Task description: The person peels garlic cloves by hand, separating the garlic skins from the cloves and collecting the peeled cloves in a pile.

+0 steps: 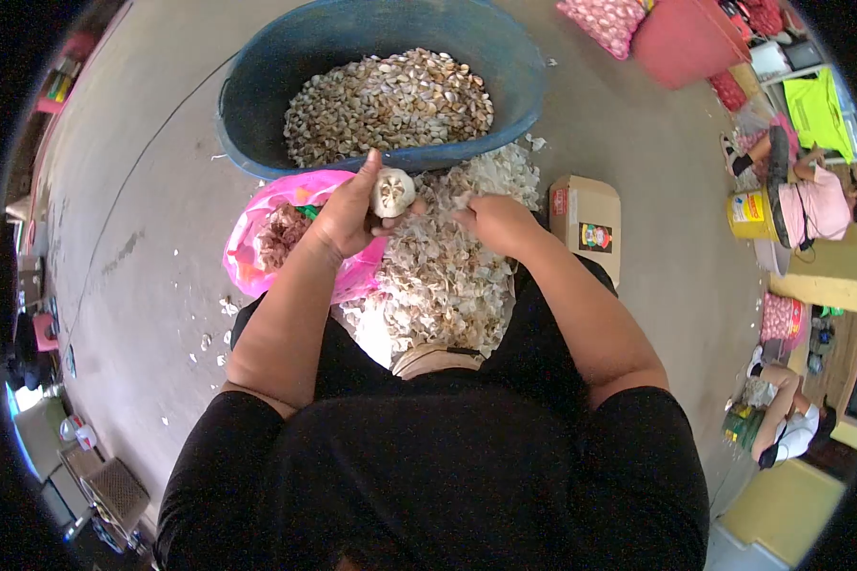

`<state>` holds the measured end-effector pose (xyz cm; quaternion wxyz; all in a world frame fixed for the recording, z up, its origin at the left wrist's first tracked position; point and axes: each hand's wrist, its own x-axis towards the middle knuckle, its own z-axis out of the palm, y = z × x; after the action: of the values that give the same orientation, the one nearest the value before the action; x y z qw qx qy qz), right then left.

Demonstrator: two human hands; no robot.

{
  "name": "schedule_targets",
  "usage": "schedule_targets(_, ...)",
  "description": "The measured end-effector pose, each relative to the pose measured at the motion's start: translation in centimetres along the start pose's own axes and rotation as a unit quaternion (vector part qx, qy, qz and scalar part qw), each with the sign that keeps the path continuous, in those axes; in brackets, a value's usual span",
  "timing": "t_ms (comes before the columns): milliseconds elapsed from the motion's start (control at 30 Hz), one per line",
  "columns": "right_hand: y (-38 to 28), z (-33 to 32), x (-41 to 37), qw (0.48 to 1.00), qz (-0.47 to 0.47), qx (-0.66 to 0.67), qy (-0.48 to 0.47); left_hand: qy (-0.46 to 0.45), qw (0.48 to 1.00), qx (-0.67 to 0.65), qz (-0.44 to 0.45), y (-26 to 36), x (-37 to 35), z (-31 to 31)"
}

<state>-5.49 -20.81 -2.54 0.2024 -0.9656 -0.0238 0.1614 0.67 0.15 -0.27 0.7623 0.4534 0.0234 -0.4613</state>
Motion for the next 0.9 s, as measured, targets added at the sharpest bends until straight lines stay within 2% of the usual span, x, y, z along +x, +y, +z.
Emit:
schedule_targets(33,0.7,0.7,0.2,0.999,0.006,-0.044,-0.015,-0.011,1.000,-0.011,0.012,-0.4,0.3,-0.4)
schedule_targets(100,0.5,0.9,0.9,0.992,0.051,-0.098,-0.068,0.047,0.997,0.045,0.044,-1.4,0.9,-1.0)
schedule_targets(133,-0.1,0.5,1.2,0.992,0.046,-0.100,-0.062,0.074,0.993,0.076,0.058,-1.4,1.1,-0.8)
schedule_targets(167,-0.6,0.1,1.4,0.992,0.043,-0.103,-0.054,0.142,0.982,0.112,0.057,-1.3,1.0,-0.3)
schedule_targets(200,-1.0,-0.2,1.5,0.992,0.043,-0.105,-0.046,0.169,0.964,0.183,0.095,-1.6,1.3,-0.2)
schedule_targets(267,-1.1,-0.9,1.8,0.998,0.033,0.055,-0.018,0.218,0.907,0.316,0.174,-2.2,2.3,-0.1)
schedule_targets(300,-1.3,-1.2,1.9,0.991,0.026,0.135,-0.004,0.226,0.898,0.317,0.203,-2.4,2.7,0.0)
schedule_targets(333,-2.0,-1.6,1.8,0.961,0.065,0.268,-0.008,0.234,0.890,0.318,0.230,-2.7,3.1,0.1)
schedule_targets(367,-3.0,-2.2,1.5,0.913,0.104,0.393,-0.012,0.240,0.881,0.316,0.258,-3.1,3.6,0.4)
schedule_targets(400,-3.6,-2.3,1.3,0.848,0.142,0.510,-0.013,0.245,0.884,0.318,0.241,-3.4,4.0,0.8)
schedule_targets(433,-3.7,-1.2,1.4,0.872,0.070,0.479,0.069,0.250,0.886,0.319,0.226,-3.7,4.4,1.2)
schedule_targets(500,-3.7,1.3,1.8,0.885,-0.077,0.399,0.226,0.236,0.903,0.313,0.176,-4.0,4.8,2.0)
schedule_targets(600,-3.2,1.3,1.6,0.866,-0.007,0.464,0.188,0.256,0.903,0.306,0.161,-3.4,4.9,3.4)
schedule_targets(633,-3.5,0.4,1.5,0.866,0.006,0.461,0.193,0.255,0.914,0.267,0.170,-3.3,4.9,3.8)
schedule_targets(733,-4.0,-0.2,2.0,0.867,-0.021,0.405,0.290,0.251,0.935,0.149,0.202,-2.8,4.8,4.9)
schedule_targets(767,-4.0,-0.4,2.2,0.879,-0.024,0.372,0.296,0.261,0.922,0.204,0.201,-2.6,4.5,5.2)
schedule_targets(800,-4.0,-0.5,2.4,0.891,-0.027,0.339,0.302,0.242,0.898,0.229,0.288,-3.2,4.8,5.8)
schedule_targets(867,-4.0,-0.7,2.5,0.900,-0.037,0.305,0.309,0.278,0.835,0.358,0.312,-3.7,4.7,5.6)
schedule_targets(900,-4.1,-0.7,2.5,0.899,-0.044,0.305,0.310,0.284,0.840,0.347,0.304,-3.7,4.6,5.6)
